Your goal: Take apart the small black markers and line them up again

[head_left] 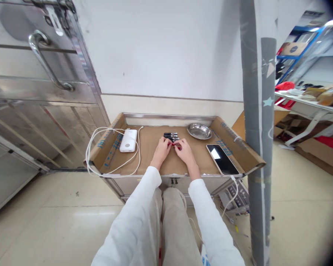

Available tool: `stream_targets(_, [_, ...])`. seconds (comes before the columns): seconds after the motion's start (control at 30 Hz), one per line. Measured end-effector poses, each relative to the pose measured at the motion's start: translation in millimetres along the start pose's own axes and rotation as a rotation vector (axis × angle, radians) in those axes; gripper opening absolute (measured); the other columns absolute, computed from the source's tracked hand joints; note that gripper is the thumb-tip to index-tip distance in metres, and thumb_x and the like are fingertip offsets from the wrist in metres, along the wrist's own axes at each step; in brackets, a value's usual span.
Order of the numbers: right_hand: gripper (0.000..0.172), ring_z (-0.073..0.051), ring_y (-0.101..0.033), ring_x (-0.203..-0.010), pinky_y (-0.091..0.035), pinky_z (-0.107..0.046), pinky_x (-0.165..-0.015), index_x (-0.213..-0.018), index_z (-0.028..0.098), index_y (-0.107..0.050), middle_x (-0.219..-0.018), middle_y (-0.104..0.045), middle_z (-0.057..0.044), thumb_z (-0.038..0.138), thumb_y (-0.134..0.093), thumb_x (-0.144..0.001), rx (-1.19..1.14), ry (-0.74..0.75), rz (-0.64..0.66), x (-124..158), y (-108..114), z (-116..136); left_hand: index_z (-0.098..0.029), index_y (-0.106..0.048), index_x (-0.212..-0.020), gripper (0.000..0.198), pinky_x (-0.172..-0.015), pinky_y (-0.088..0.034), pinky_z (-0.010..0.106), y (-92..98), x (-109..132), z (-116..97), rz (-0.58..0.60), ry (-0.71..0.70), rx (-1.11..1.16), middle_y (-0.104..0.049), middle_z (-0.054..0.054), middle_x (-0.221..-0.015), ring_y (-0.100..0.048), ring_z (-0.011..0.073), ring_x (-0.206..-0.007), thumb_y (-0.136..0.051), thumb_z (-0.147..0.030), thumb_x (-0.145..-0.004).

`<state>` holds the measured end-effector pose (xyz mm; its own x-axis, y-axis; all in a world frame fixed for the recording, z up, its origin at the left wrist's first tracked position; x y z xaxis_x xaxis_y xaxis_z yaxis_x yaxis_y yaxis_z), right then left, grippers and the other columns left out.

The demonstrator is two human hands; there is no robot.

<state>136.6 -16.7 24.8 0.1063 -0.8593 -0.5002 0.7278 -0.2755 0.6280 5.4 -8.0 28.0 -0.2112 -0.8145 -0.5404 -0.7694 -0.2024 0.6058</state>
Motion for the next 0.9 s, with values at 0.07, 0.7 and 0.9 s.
stream_targets(0.07, [0.020, -0.019, -0.056, -0.087, -0.048, -0.033, -0.081, -0.094, 0.020, -0.060, -0.098, -0.054, -0.007, 0.018, -0.049, -0.078, 0.043, -0.002, -0.005, 0.1, -1.5, -2.6, -0.017, -0.059, -0.090, 0.009, -0.088, -0.047, 0.035, -2.4, -0.2, -1.6, 0.031, -0.031, -0.001, -0.050, 0.005, -0.094, -0.054, 0.0175, -0.092, -0.051, -0.015, -0.086])
stream_targets(0.7, [0.022, -0.020, -0.053, -0.087, -0.042, -0.032, -0.081, -0.089, 0.020, -0.055, -0.092, -0.057, -0.007, 0.011, -0.037, -0.081, 0.122, 0.037, -0.049, -0.7, 3.0, -1.6, -0.017, -0.052, -0.086, 0.006, -0.084, -0.045, 0.038, -0.1, 2.1, -4.6, -0.017, -0.046, -0.234, -0.049, 0.006, -0.091, -0.051, 0.0202, -0.089, -0.049, -0.013, -0.084])
stream_targets(0.9, [0.023, -0.021, -0.051, -0.084, -0.039, -0.034, -0.081, -0.078, 0.020, -0.059, -0.085, -0.056, -0.008, 0.011, -0.039, -0.082, 0.287, 0.004, -0.063, 0.7, 5.2, -1.7, -0.018, -0.051, -0.083, 0.007, -0.081, -0.045, 0.037, 1.6, 1.8, -5.1, -0.038, -0.028, -0.266, -0.050, 0.007, -0.089, -0.051, 0.0210, -0.086, -0.047, -0.013, -0.084])
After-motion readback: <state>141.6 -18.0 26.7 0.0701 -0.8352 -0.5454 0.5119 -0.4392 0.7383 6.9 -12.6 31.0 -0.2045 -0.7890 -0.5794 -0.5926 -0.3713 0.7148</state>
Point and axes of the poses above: each hand's wrist, its own x-axis away from the middle knuckle, its own y-axis out of the back of the hand, z = x × y, the point moved 6 cm from there along -x, towards the middle knuckle
